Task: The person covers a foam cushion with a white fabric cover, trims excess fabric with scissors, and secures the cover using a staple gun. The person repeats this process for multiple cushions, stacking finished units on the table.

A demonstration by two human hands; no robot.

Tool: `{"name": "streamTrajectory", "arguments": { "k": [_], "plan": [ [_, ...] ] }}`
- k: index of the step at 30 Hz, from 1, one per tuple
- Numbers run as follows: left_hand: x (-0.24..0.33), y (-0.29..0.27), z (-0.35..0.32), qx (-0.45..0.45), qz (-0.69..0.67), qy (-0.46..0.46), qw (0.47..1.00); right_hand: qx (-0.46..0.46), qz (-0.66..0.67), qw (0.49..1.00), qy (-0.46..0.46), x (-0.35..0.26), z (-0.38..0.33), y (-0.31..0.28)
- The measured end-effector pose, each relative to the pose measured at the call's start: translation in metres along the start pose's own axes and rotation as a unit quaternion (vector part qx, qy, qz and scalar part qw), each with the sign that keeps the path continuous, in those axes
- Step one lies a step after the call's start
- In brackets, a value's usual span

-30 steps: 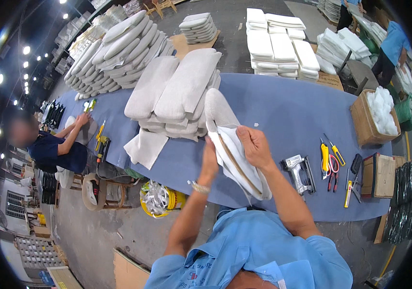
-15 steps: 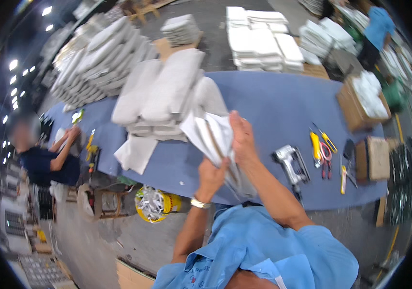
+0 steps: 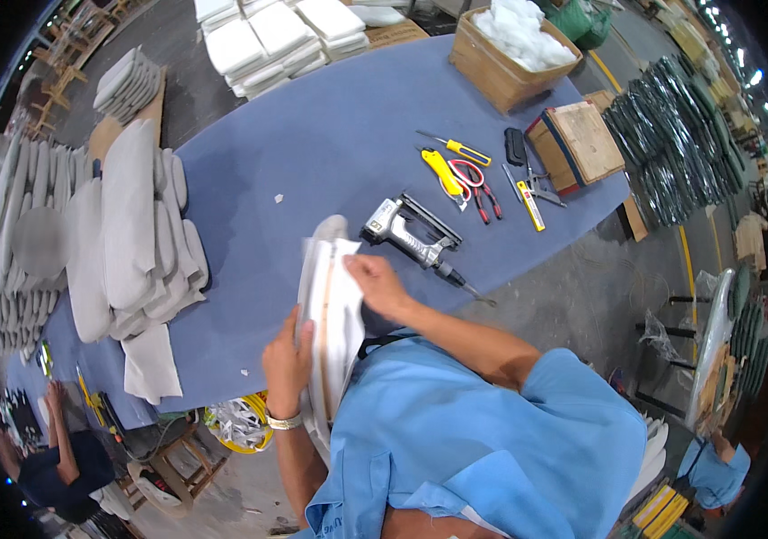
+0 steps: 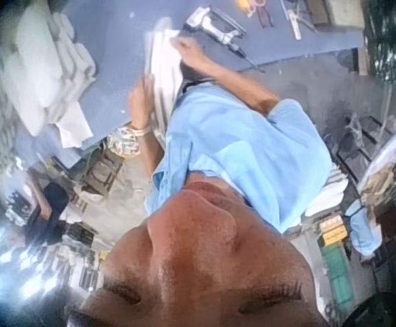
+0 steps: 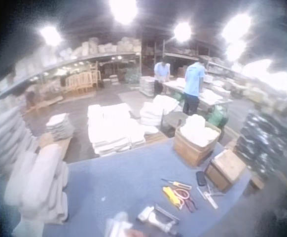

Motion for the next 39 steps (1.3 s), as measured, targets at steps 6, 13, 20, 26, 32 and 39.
{"name": "streamTrajectory", "arguments": {
  "k": [6,13,20,26,32,39],
  "plan": [
    [0.068,-0.004,0.052,0.06,-0.044,0.162,0.984,-0.117,-0.105,0.979,0.127,-0.002,-0.015,-0.065],
    [0.118,0.014,0.062,0.036,-0.052,0.338,0.939,-0.065,-0.245,0.967,-0.022,-0.008,0.033,-0.101],
    [0.12,0.02,0.039,-0.133,-0.126,0.326,0.927,0.199,-0.566,0.784,-0.161,0.068,0.174,-0.238],
    [0.122,0.04,0.035,-0.064,0.12,0.475,0.87,0.056,-0.644,0.763,-0.014,0.034,0.2,-0.224],
    [0.124,0.055,0.036,-0.055,0.123,0.477,0.869,-0.087,-0.621,0.775,-0.082,0.018,0.185,-0.17],
    [0.128,0.059,0.04,-0.041,0.128,0.459,0.878,0.021,-0.548,0.829,-0.109,0.027,0.2,-0.22]
  ]
}}
Point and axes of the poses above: each hand's wrist, its own z-axis towards the middle knuckle, its own y-axis out of the palm, x = y × z, the point moved 4 cm from there along z, towards the middle knuckle, and after that the axes turned 6 degrees about x, right-handed, at the moved point
